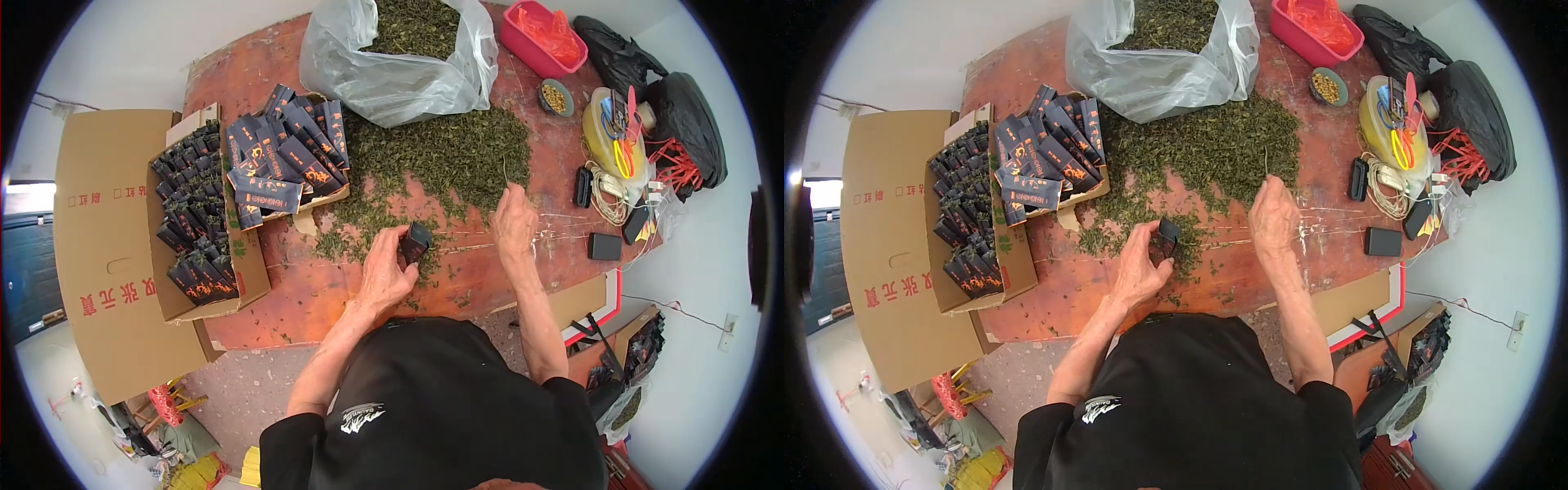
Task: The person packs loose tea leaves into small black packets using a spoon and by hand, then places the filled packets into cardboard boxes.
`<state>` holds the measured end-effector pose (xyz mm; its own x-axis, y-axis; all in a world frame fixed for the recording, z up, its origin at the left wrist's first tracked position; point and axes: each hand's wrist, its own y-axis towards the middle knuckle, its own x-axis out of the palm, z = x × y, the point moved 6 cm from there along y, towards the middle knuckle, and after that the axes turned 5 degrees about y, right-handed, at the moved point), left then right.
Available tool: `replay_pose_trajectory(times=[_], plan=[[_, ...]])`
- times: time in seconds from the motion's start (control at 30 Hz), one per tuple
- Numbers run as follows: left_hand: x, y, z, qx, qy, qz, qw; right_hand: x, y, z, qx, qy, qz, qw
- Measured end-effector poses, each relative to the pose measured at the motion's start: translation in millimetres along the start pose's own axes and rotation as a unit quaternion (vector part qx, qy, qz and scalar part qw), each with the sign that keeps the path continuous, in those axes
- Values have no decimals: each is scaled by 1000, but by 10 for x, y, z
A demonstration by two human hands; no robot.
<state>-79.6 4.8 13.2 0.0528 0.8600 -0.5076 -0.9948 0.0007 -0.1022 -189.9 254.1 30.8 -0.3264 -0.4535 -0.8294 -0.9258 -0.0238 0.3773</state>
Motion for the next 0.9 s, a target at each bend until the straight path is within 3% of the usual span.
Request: replay_pose_trajectory(times=[0.6,0.8,0.9], plan=[[-29,-12,-31,19,21,15,999,25,-184,-644,-115,52,-51,991],[-110,-35,-74,1,7,36,999,-211,118,-220,-96,-33,2,995],[-80,-17,-105,-5,19,25,999,-276,396,-189,-141,-73,55,986]])
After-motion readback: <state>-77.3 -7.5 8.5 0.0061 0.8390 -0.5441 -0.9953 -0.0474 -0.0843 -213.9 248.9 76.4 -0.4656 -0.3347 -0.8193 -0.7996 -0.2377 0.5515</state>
